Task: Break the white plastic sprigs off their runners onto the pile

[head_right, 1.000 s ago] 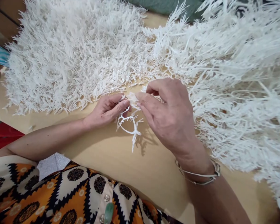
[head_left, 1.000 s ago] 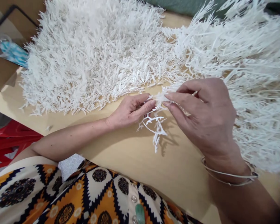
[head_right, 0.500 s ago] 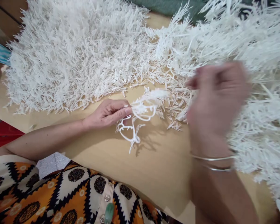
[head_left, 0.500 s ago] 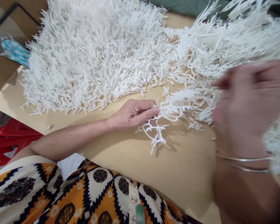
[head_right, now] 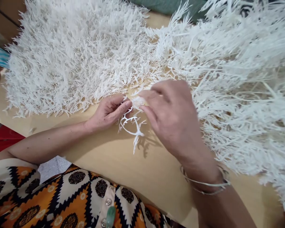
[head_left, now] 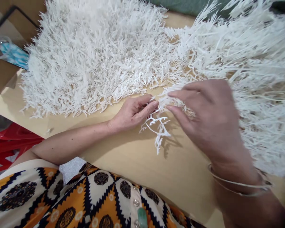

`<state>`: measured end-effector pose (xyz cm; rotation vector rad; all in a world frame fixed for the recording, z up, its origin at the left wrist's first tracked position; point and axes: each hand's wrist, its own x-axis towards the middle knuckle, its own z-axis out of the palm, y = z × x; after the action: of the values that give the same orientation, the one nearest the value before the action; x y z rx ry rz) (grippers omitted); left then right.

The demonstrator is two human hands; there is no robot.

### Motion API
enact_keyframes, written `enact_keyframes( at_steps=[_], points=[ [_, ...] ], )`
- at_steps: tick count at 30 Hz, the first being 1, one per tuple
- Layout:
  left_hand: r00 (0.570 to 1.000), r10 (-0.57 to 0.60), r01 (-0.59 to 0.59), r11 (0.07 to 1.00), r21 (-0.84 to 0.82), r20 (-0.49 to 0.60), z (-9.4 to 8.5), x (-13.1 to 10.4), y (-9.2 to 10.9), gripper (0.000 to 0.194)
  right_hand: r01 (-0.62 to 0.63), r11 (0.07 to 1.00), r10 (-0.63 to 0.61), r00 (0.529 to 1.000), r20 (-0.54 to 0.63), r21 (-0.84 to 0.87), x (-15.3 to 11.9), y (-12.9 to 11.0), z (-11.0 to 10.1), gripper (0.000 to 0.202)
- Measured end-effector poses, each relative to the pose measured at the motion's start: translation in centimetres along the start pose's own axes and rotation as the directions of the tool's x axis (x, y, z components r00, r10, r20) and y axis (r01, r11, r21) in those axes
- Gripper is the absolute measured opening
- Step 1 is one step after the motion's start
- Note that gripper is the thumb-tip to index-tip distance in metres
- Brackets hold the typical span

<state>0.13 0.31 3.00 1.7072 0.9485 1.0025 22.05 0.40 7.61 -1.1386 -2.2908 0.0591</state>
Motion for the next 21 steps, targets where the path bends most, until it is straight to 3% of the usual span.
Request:
enact_keyframes(
  at_steps=[4, 7, 10, 14, 18, 21],
  points=[
    [1.0, 0.016, -0.016, 1.0, 0.013, 0.009, 0.0, 0.0, 0.1, 0.047, 0.053, 0.999, -0.053, 0.998, 0.037, 0.002, -0.6, 0.2, 2.4, 0.025],
    [1.0, 0.009, -0.01, 0.999, 0.036, 0.027, -0.2, -0.1, 0.3, 0.048, 0.068, 0.995, -0.068, 0.998, -0.011, 0.071, -0.6, 0.5, 2.5, 0.021],
    [0.999, 0.005, -0.007, 0.998, 0.059, 0.049, -0.4, 0.0, 0.5, 0.049, -0.087, 0.971, 0.115, 0.987, -0.113, 0.224, -0.5, 0.7, 2.2, 0.012],
    [0.994, 0.015, -0.023, 0.997, 0.067, 0.108, -0.5, 0.4, 0.8, 0.048, -0.361, 0.816, 0.463, 0.876, -0.137, 0.451, -0.4, 0.8, 2.7, 0.011],
    [0.992, 0.03, -0.036, 0.998, 0.049, 0.119, -0.5, 0.6, 0.8, 0.047, -0.362, 0.607, 0.567, 0.821, -0.066, 0.707, 0.1, 1.2, 3.9, 0.018],
    [0.992, 0.029, -0.034, 0.999, 0.038, 0.119, -0.6, 0.2, 0.8, 0.046, -0.306, 0.551, 0.605, 0.787, -0.119, 0.776, 0.4, 4.3, 3.0, 0.022]
  ],
)
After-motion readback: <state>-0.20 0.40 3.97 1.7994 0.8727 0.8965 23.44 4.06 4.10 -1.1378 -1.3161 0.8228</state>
